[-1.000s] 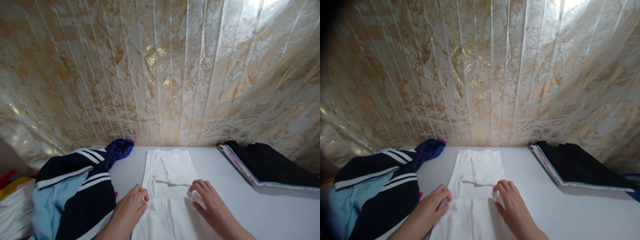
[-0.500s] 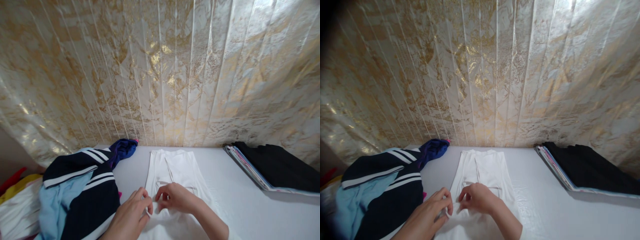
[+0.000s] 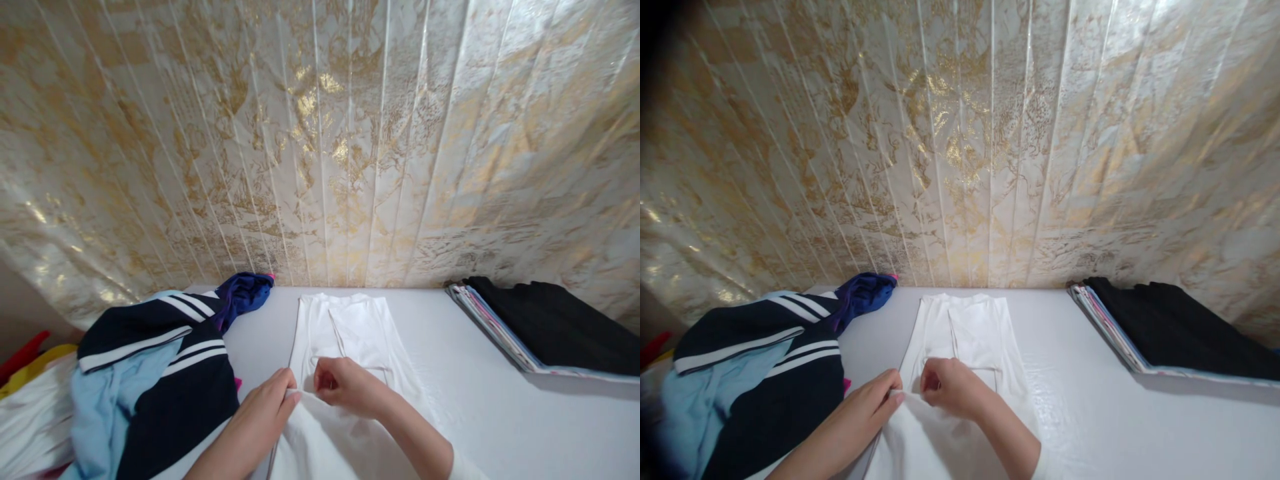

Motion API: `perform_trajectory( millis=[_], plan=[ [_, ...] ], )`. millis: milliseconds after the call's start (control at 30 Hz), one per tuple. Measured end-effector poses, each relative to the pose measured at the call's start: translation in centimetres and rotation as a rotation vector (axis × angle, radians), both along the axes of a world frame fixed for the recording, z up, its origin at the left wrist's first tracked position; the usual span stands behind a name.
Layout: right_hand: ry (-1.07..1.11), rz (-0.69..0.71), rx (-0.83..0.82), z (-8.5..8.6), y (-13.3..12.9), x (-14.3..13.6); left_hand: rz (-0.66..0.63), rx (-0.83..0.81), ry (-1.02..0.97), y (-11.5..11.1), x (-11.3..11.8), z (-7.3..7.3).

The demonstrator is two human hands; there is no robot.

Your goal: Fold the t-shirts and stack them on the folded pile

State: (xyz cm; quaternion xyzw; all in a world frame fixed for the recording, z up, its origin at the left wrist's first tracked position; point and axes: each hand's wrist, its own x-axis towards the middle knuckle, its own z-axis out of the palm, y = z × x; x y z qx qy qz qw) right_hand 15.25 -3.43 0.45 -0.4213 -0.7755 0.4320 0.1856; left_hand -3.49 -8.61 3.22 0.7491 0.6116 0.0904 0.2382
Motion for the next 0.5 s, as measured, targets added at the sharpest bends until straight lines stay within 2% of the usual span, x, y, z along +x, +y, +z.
perform_trajectory(
  millis=[133,300,400,500],
  plan=[
    [-0.056,-0.010,0.012,-0.3,-0.1,-0.3,0.009,0.021,0.099,0.4,0.5,-0.9],
    [-0.123,-0.046,0.067,1.0,-0.3,-0.3,0.053,0.010,0.075,0.9,0.6,-1.4],
    [-0.194,-0.062,0.161,1.2,-0.8,-0.7,0.073,0.012,0.038,1.2,0.5,-1.6],
    [-0.265,-0.028,0.298,0.7,-1.3,-1.4,0.079,0.055,-0.020,1.6,0.4,-1.8]
  ],
)
